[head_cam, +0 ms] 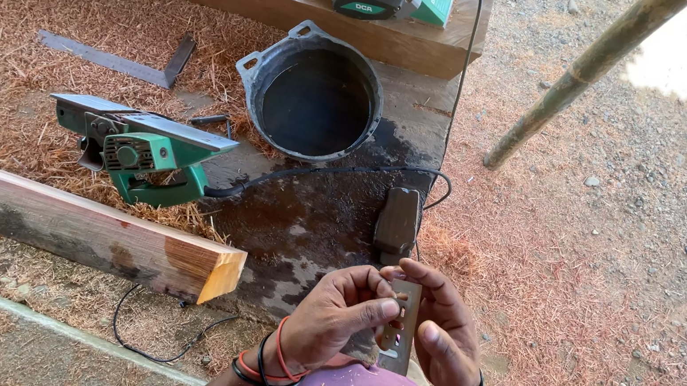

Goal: Sharpening a blade using a whetstone and then reinstalling it into an electric hand planer.

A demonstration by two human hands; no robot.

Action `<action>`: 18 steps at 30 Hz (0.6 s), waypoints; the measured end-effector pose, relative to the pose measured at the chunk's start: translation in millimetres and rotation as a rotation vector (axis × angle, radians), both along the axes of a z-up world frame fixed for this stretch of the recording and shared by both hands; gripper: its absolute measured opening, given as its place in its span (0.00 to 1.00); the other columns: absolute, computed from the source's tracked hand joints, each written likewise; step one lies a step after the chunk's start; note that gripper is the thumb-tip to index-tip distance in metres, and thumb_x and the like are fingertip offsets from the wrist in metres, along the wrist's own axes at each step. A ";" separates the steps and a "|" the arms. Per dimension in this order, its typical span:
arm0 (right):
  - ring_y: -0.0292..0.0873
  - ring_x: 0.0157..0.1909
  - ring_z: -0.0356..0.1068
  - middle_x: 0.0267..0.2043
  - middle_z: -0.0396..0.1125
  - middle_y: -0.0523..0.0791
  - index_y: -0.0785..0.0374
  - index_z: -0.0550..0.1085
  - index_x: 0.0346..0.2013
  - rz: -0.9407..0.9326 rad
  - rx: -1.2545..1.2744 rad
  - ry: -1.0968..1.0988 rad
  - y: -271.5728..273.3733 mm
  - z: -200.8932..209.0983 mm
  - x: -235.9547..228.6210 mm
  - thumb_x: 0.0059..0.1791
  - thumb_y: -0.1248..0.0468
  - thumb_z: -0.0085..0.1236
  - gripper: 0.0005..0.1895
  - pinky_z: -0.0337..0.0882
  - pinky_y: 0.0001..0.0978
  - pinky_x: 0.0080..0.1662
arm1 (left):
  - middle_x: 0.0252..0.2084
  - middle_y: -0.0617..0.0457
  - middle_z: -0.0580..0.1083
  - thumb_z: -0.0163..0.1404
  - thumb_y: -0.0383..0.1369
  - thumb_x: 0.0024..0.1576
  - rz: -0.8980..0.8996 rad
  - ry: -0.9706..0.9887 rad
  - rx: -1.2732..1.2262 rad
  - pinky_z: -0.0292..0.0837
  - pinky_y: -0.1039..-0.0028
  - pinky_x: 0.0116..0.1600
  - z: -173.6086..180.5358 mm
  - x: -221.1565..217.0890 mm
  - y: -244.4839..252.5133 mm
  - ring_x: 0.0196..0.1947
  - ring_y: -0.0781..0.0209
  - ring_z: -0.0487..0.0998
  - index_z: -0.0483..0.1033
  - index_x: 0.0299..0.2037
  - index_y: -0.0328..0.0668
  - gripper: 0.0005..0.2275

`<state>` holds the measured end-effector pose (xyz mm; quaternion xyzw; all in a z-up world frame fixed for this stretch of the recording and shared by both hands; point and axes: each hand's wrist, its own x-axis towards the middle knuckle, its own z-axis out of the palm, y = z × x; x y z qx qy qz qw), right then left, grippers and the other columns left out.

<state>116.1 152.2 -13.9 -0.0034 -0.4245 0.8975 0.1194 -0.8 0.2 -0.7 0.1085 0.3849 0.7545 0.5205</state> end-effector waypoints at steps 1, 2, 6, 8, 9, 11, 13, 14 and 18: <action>0.47 0.52 0.71 0.67 0.61 0.56 0.71 0.56 0.71 -0.002 0.000 -0.001 0.2 -0.6 0.8 0.52 0.52 0.60 0.40 0.76 0.42 0.50 | 0.35 0.51 0.77 0.57 0.27 0.60 -0.002 -0.001 0.000 0.76 0.76 0.39 -1.7 -0.4 0.2 0.32 0.67 0.78 0.74 0.41 0.36 0.05; 0.47 0.52 0.72 0.67 0.61 0.56 0.71 0.55 0.72 -0.003 0.021 -0.015 0.3 -1.3 1.5 0.52 0.52 0.62 0.42 0.76 0.42 0.51 | 0.36 0.52 0.78 0.57 0.26 0.60 0.001 0.003 -0.003 0.75 0.77 0.39 -3.5 -0.9 0.2 0.33 0.68 0.78 0.74 0.41 0.36 0.05; 0.47 0.50 0.72 0.68 0.60 0.56 0.69 0.54 0.73 -0.005 0.081 -0.041 0.4 -1.9 2.6 0.50 0.52 0.64 0.45 0.76 0.42 0.50 | 0.37 0.53 0.77 0.57 0.27 0.61 0.007 0.032 -0.005 0.73 0.79 0.40 -6.4 -2.1 0.0 0.34 0.69 0.76 0.75 0.42 0.36 0.05; 0.46 0.50 0.72 0.68 0.60 0.56 0.69 0.54 0.73 -0.006 0.104 -0.041 0.2 1.0 2.3 0.50 0.51 0.64 0.45 0.75 0.42 0.50 | 0.37 0.53 0.78 0.57 0.27 0.61 0.008 0.032 -0.004 0.74 0.78 0.40 -4.0 -2.4 0.4 0.34 0.69 0.76 0.75 0.41 0.36 0.05; 0.46 0.49 0.72 0.69 0.60 0.56 0.69 0.54 0.73 -0.006 0.127 -0.040 0.0 2.4 2.1 0.50 0.51 0.64 0.46 0.75 0.41 0.50 | 0.37 0.52 0.78 0.57 0.28 0.61 0.010 0.034 -0.004 0.74 0.78 0.40 -2.9 -2.5 0.4 0.34 0.69 0.76 0.75 0.41 0.36 0.05; 0.46 0.50 0.72 0.69 0.60 0.55 0.69 0.54 0.74 -0.007 0.134 -0.027 -0.6 1.8 1.0 0.50 0.50 0.64 0.46 0.75 0.41 0.51 | 0.37 0.53 0.77 0.57 0.28 0.61 0.012 0.032 0.004 0.74 0.78 0.40 -2.6 -3.1 0.4 0.34 0.69 0.76 0.75 0.41 0.36 0.05; 0.45 0.50 0.72 0.69 0.60 0.55 0.69 0.54 0.74 -0.008 0.140 -0.016 -0.8 2.3 1.0 0.50 0.49 0.65 0.47 0.75 0.41 0.51 | 0.37 0.53 0.77 0.57 0.28 0.61 0.012 0.028 0.011 0.74 0.78 0.41 -1.4 -3.3 0.2 0.34 0.69 0.76 0.74 0.41 0.36 0.05; 0.45 0.51 0.72 0.70 0.60 0.55 0.69 0.53 0.74 -0.009 0.160 -0.010 -0.5 3.0 0.9 0.50 0.48 0.65 0.48 0.75 0.41 0.52 | 0.37 0.54 0.76 0.57 0.28 0.61 0.018 0.030 0.021 0.74 0.78 0.41 -0.4 -3.7 0.2 0.34 0.69 0.76 0.74 0.41 0.36 0.05; 0.45 0.53 0.71 0.71 0.58 0.55 0.68 0.52 0.75 -0.012 0.226 -0.009 -1.9 4.1 1.0 0.49 0.47 0.66 0.50 0.74 0.40 0.54 | 0.37 0.53 0.75 0.56 0.28 0.62 0.024 0.035 0.039 0.73 0.77 0.41 2.3 -5.0 -0.2 0.34 0.69 0.76 0.74 0.42 0.36 0.05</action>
